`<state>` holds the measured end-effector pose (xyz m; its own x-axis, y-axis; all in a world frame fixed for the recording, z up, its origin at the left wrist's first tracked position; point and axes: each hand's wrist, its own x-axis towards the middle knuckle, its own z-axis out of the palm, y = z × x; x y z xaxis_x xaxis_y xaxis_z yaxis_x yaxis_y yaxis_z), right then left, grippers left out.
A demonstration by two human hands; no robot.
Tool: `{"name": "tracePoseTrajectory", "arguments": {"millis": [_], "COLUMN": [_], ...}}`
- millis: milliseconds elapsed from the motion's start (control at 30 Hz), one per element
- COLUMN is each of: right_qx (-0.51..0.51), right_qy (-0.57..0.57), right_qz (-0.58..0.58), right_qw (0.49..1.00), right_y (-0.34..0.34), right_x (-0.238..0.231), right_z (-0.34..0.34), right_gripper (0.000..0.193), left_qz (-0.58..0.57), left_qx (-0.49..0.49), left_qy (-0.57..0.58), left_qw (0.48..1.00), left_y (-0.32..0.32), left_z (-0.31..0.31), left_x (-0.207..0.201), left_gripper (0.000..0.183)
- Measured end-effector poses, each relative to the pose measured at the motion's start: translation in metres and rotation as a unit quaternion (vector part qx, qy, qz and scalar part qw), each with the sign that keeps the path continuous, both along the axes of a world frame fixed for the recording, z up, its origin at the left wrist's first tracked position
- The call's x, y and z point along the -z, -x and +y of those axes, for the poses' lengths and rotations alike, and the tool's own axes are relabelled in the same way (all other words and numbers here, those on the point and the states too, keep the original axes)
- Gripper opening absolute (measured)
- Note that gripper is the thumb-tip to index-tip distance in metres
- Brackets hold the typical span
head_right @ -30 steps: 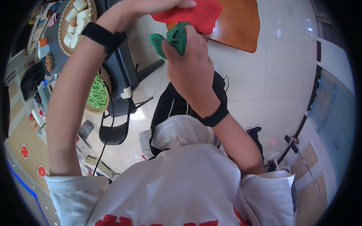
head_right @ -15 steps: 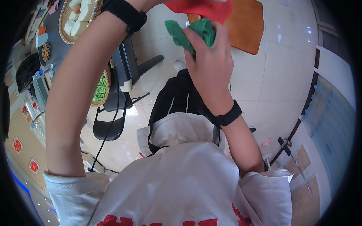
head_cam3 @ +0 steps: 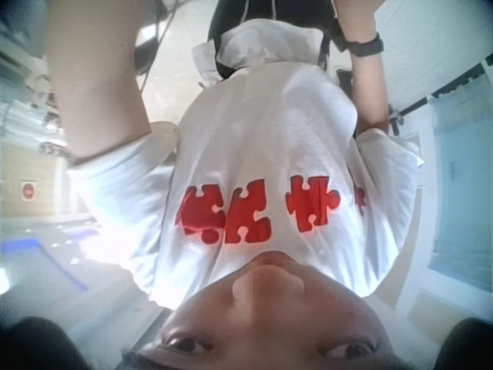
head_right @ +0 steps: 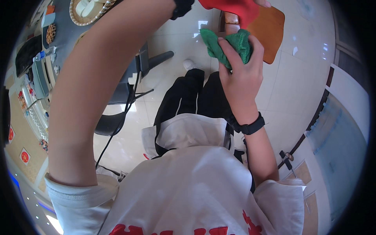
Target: The person wipes a dark table surface with a green cloth, moving a basket of white blocks and an egg aside, then wipes a second basket containing green beans. They then wipe a wooden chair seat and backrest with the same cloth.
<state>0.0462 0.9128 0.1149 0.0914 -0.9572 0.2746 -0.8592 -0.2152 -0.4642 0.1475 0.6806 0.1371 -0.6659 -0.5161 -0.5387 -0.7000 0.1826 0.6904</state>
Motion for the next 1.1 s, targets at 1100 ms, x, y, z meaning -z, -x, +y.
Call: {"name": "tracePoseTrajectory", "arguments": {"millis": [1100], "right_qx": [-0.26], "right_qy": [0.047], "right_qz": [0.419], "right_qw": [0.869], "right_y": [-0.012], "right_x": [-0.014], "right_z": [-0.022], "right_gripper": [0.044], "left_qz": [0.416], "left_qx": [-0.461], "left_qy": [-0.008], "left_qw": [0.784], "left_y": [-0.055], "left_z": [0.128], "left_x": [0.021], "left_gripper": [0.057]}}
